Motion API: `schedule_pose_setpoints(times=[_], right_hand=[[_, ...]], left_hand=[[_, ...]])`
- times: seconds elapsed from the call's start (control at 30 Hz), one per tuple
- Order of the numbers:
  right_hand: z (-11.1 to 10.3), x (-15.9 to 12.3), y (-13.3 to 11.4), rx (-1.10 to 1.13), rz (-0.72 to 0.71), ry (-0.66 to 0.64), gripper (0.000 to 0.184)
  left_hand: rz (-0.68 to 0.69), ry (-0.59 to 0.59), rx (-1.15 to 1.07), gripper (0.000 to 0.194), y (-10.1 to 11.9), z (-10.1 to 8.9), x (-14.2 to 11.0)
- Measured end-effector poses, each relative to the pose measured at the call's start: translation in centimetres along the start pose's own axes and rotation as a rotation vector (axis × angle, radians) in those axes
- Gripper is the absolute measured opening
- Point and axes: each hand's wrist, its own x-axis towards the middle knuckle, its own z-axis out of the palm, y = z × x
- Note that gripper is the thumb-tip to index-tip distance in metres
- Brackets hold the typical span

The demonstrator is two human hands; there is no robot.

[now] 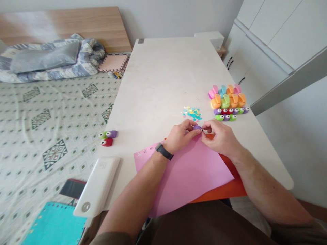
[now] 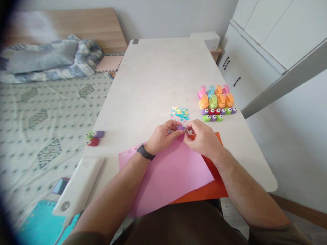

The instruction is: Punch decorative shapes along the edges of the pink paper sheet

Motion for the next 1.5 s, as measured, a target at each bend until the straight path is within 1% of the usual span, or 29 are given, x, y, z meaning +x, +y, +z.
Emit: schedule_pose_setpoints(times=[0.23,0.4,0.53,0.6,0.87,1.03,1.2,1.27,1.37,1.5], right_hand=[[-0.3,-0.1,-0.4,0.058,0.149,0.004,0.011],[-0.2,-0.4,-0.1,0.135,0.27,-0.017,0.01],[-0.1,-0.6,0.1,0.165,0.315,-0.045,0.011],[-0.1,-0.6,0.1,0.16,0.3,-0.054,0.01],[0.0,-0.5,0.5,0.071,0.129,-0.069,0.007],[0.0,-0.5,0.8,0.048,0.09,-0.094,0.007],[0.0,-0.5,0.1,0.052,0.059,-0.093,0.006],[-0.1,-0.5,-0.3,0.058,0.062,-0.073,0.007],[-0.1,-0.4,-0.5,0.093,0.111,-0.026,0.006],[-0.1,-0.2,-0.3,0.135,0.19,-0.005,0.016]], left_hand=[[-0.001,0.015,0.007,0.032,-0.2,0.0,0.0],[0.007,0.029,0.021,0.033,-0.2,0.0,0.0],[0.002,0.029,0.04,0.035,-0.4,-0.1,0.0],[-0.002,0.033,0.046,0.035,-0.4,-0.1,-0.1],[-0.028,0.033,0.056,0.032,0.0,-0.1,-0.1],[-0.033,0.029,0.059,0.031,0.0,-0.1,-0.1],[-0.028,0.018,0.031,0.029,-0.3,-0.1,0.0],[-0.013,0.012,0.002,0.03,-0.3,-0.1,0.0],[0.016,0.023,-0.03,0.031,-0.2,-0.1,0.1],[0.041,0.027,-0.028,0.029,-0.1,0.0,0.0]])
